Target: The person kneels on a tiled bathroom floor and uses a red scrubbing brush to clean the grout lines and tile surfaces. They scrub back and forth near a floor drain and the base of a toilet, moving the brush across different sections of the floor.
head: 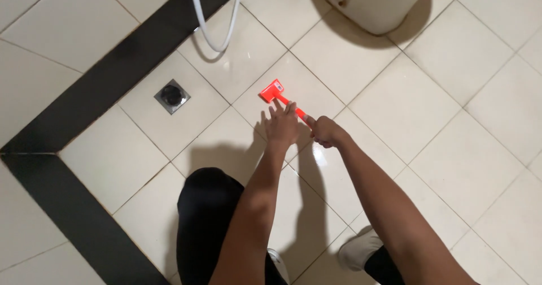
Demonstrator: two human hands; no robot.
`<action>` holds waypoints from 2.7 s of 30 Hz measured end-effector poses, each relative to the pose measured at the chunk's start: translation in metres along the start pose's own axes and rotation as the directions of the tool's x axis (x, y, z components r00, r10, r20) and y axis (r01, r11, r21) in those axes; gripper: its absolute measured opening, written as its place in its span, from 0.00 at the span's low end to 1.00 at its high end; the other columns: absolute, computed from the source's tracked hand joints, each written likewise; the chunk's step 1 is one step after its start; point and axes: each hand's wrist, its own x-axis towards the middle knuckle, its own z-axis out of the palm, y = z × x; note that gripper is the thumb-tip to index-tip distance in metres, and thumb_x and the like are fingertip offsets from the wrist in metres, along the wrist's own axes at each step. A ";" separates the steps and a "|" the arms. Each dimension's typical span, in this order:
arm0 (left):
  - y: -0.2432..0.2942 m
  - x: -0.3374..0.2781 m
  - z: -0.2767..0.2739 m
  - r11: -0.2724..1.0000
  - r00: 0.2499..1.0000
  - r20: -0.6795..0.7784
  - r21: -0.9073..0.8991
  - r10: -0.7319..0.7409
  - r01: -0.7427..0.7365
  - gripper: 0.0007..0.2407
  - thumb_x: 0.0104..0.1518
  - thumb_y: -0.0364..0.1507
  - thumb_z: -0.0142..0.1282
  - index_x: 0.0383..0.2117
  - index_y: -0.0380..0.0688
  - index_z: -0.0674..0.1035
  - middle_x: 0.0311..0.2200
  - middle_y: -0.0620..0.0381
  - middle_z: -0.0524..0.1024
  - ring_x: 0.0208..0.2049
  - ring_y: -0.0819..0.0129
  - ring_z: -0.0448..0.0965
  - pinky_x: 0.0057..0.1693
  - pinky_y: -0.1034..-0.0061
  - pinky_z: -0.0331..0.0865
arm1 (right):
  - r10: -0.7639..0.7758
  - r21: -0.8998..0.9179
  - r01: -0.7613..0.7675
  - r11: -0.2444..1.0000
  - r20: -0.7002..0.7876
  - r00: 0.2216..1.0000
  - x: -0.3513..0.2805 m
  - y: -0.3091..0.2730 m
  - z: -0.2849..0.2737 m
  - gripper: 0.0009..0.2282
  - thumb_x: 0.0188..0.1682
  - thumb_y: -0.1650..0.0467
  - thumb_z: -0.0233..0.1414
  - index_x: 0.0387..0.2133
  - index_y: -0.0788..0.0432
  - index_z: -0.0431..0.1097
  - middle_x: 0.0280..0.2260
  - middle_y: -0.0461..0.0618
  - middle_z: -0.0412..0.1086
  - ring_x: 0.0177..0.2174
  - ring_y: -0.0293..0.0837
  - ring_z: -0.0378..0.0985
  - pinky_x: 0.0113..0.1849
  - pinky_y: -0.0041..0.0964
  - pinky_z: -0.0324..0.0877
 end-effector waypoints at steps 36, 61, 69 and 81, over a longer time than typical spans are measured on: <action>0.099 -0.027 0.087 0.907 0.925 -0.031 -0.185 0.379 -0.378 0.24 0.66 0.38 0.43 0.69 0.52 0.59 0.69 0.65 0.61 0.69 0.33 0.52 0.69 0.42 0.50 | -0.391 -0.966 0.095 0.239 -0.006 0.921 -0.139 0.089 -0.100 0.27 0.57 0.62 0.41 0.69 0.55 0.47 0.33 0.57 0.74 0.27 0.52 0.82 0.26 0.48 0.77; 0.023 0.104 0.027 0.993 0.948 -0.302 -0.094 -0.099 0.074 0.25 0.64 0.36 0.46 0.69 0.52 0.60 0.70 0.57 0.58 0.69 0.41 0.54 0.71 0.44 0.44 | -0.580 -0.956 0.253 0.151 0.121 0.806 0.027 -0.039 -0.064 0.32 0.50 0.76 0.49 0.69 0.67 0.44 0.32 0.61 0.75 0.28 0.54 0.82 0.25 0.48 0.78; 0.032 0.101 0.008 0.970 0.940 -0.252 -0.144 -0.229 0.197 0.24 0.63 0.36 0.50 0.67 0.57 0.63 0.70 0.42 0.54 0.70 0.40 0.55 0.72 0.43 0.47 | -0.623 -0.949 0.297 0.102 0.172 0.763 0.046 -0.042 -0.070 0.30 0.52 0.75 0.47 0.68 0.69 0.45 0.32 0.62 0.76 0.28 0.56 0.83 0.27 0.49 0.78; 0.030 0.035 0.020 0.852 0.919 -0.112 -0.432 -0.377 0.297 0.25 0.61 0.34 0.49 0.67 0.63 0.61 0.72 0.52 0.48 0.72 0.40 0.46 0.67 0.41 0.52 | -0.480 -0.898 0.424 0.117 0.323 0.815 -0.016 -0.043 -0.046 0.31 0.48 0.77 0.43 0.67 0.73 0.42 0.40 0.70 0.74 0.38 0.61 0.82 0.37 0.54 0.78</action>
